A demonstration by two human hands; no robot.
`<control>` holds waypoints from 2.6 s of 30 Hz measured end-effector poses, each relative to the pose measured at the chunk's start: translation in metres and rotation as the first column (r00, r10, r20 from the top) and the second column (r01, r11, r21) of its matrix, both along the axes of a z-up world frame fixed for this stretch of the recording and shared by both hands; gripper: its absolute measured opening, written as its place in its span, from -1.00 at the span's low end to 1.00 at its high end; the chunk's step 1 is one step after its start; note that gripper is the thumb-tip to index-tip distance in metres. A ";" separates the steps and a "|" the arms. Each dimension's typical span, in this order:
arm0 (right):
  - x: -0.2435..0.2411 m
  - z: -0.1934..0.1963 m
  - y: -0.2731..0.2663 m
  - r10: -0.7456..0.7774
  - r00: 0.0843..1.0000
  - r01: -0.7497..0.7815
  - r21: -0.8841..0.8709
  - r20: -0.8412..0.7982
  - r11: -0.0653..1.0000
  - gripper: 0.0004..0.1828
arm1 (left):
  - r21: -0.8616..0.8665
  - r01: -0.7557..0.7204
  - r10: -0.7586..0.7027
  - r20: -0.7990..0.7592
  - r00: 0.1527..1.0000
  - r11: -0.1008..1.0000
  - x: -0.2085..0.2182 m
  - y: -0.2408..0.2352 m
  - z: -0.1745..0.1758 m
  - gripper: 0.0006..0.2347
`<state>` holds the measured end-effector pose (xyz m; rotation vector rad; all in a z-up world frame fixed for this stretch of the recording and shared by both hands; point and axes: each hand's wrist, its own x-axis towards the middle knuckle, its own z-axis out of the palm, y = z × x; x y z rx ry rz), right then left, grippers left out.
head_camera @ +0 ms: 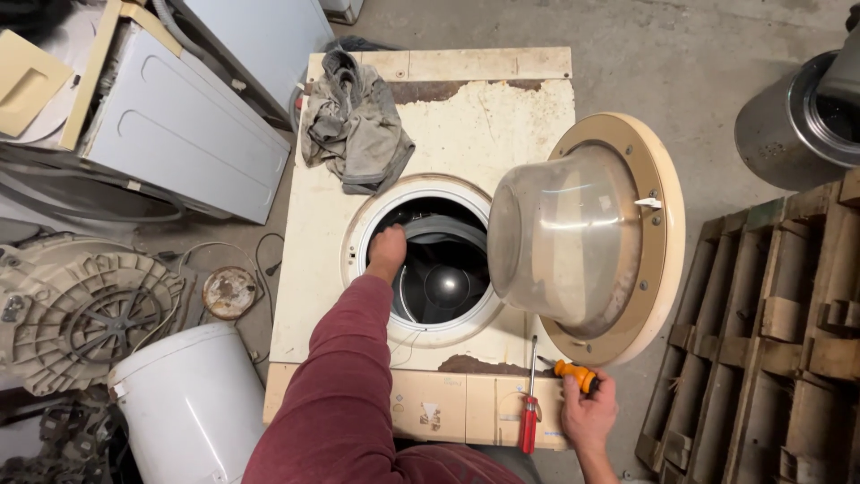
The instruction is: The person works on the top-loading washing machine with the lid open, repeatedly reaching into the drum to adjust or remove a gray rubber seal or gasket. They use an orange-handled screwdriver to pry and manipulate the seal around the drum rim, then continue adjusting the seal by hand.
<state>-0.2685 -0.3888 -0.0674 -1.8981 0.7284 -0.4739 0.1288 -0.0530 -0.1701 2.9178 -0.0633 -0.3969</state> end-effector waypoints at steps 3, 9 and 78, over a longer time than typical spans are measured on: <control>-0.006 -0.007 -0.002 0.003 1.000 -0.003 0.053 -0.009 0.999 -0.57 | 0.132 0.102 -0.105 0.015 0.994 0.986 -0.018 -0.012 -0.003 -0.77; -0.001 0.003 -0.001 0.014 0.998 -0.021 -0.097 -0.067 0.995 -0.58 | -0.291 0.240 -0.225 0.086 0.971 0.926 0.006 -0.049 0.045 -0.17; -0.009 -0.002 0.004 -0.013 0.994 -0.010 -0.214 -0.105 0.977 -0.63 | -0.263 -0.169 0.091 -0.284 0.954 0.950 0.080 -0.038 -0.014 -0.63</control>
